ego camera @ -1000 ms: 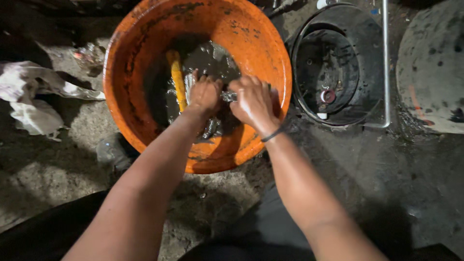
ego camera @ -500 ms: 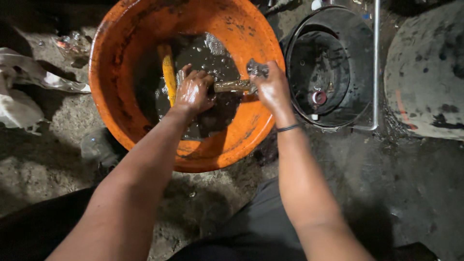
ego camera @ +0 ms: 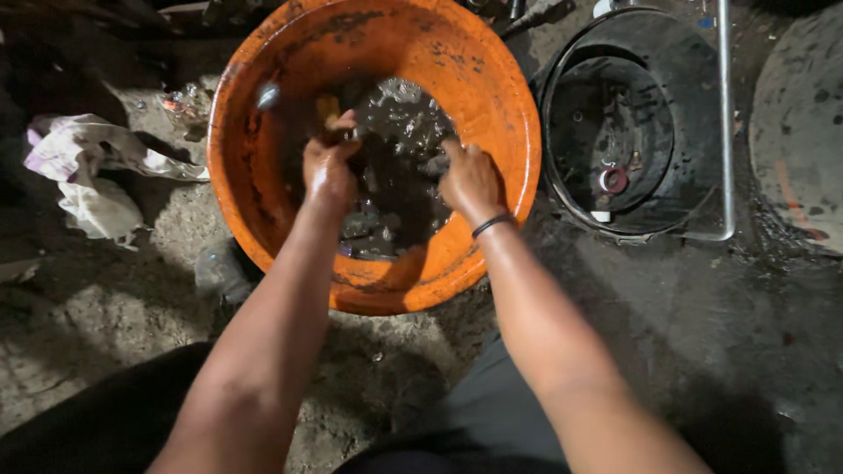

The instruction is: The person scrubs various metal tools, including a hammer and a wrench, in an orange basin filled with dark soapy water. They use a yellow scrubbing brush to clean the tools one by one, rinsing them in the water and placing them aside on a nearby surface.

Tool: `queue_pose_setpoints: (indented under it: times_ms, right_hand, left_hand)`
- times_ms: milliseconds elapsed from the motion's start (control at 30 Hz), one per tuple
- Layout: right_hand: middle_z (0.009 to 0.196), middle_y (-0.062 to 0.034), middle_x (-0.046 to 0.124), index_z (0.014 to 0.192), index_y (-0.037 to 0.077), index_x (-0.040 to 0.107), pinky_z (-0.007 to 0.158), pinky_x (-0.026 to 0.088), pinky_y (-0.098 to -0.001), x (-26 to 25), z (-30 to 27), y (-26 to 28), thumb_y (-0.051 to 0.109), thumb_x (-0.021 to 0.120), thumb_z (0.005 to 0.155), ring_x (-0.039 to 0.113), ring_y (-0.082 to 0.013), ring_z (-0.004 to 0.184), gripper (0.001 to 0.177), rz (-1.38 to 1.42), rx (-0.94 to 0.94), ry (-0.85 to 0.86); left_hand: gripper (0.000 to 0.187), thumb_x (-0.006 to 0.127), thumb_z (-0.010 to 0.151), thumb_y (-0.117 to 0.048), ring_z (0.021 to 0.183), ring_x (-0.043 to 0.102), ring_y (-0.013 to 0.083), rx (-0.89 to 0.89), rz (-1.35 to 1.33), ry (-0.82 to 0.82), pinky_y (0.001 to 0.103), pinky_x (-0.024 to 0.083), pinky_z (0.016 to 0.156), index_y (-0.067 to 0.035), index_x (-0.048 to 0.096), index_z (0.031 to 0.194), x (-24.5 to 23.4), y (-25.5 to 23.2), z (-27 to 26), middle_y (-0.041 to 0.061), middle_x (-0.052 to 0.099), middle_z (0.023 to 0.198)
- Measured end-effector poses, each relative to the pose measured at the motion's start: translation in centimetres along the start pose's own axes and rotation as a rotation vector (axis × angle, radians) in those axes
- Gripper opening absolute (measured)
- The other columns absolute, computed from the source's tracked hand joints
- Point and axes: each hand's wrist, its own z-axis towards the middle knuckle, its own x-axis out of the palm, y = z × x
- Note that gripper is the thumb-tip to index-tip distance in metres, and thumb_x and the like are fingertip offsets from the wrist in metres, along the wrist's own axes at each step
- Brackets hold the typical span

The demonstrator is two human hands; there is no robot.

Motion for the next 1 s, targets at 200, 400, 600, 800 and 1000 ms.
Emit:
queue_pose_setpoints:
  times_ms: [200,400,600,800,1000]
  right_hand:
    - [0.108,-0.0265,0.069,0.125,0.013,0.063,0.087,0.053,-0.0562,1.4,-0.6,2.6,0.007,0.059,0.084,0.065,-0.0483,0.103,0.042,-0.025,0.126,0.394]
    - [0.119,-0.0252,0.07,0.117,0.012,0.072,0.093,0.056,-0.0488,3.8,-0.4,2.3,0.012,0.06,0.088,0.067,-0.0431,0.112,0.032,-0.121,0.245,0.417]
    - [0.119,-0.0224,0.069,0.113,0.012,0.074,0.091,0.055,-0.0486,6.8,-0.3,0.5,0.021,0.062,0.084,0.066,-0.0415,0.11,0.032,-0.134,0.17,0.464]
    - [0.11,-0.0246,0.071,0.113,0.01,0.071,0.093,0.051,-0.0504,7.6,-0.7,1.5,0.047,0.043,0.101,0.066,-0.0454,0.106,0.048,0.259,0.454,0.446]
    - [0.122,-0.0301,0.064,0.126,0.01,0.066,0.086,0.053,-0.0512,0.7,-1.3,3.3,0.023,0.055,0.086,0.064,-0.048,0.111,0.044,0.022,0.322,0.282]
  left_hand:
    - [0.034,0.06,0.091,0.013,0.133,0.054,0.0266,-0.153,-0.15,-0.079,0.039,0.041,0.114,-0.002,0.067,0.12,0.8,-0.5,-0.9,0.015,0.059,0.142]
    - [0.052,0.072,0.086,0.001,0.118,0.058,0.027,-0.205,0.002,0.044,0.041,0.046,0.104,-0.003,0.06,0.136,4.5,-1.5,-1.1,0.014,0.061,0.13]
    - [0.066,0.084,0.079,-0.011,0.126,0.059,0.0184,-0.107,-0.011,0.218,0.036,0.045,0.112,-0.007,0.053,0.137,7.8,-12.5,-5.1,0.008,0.062,0.135]
    - [0.034,0.068,0.102,-0.028,0.087,0.072,0.0228,-0.031,0.551,0.111,0.036,0.057,0.09,0.006,0.069,0.108,12.0,-16.4,-3.3,0.015,0.077,0.106]
    - [0.022,0.055,0.092,-0.014,0.086,0.075,0.0237,-0.5,0.542,-0.061,0.035,0.068,0.071,0.0,0.069,0.102,2.8,-18.5,-3.0,0.017,0.074,0.102]
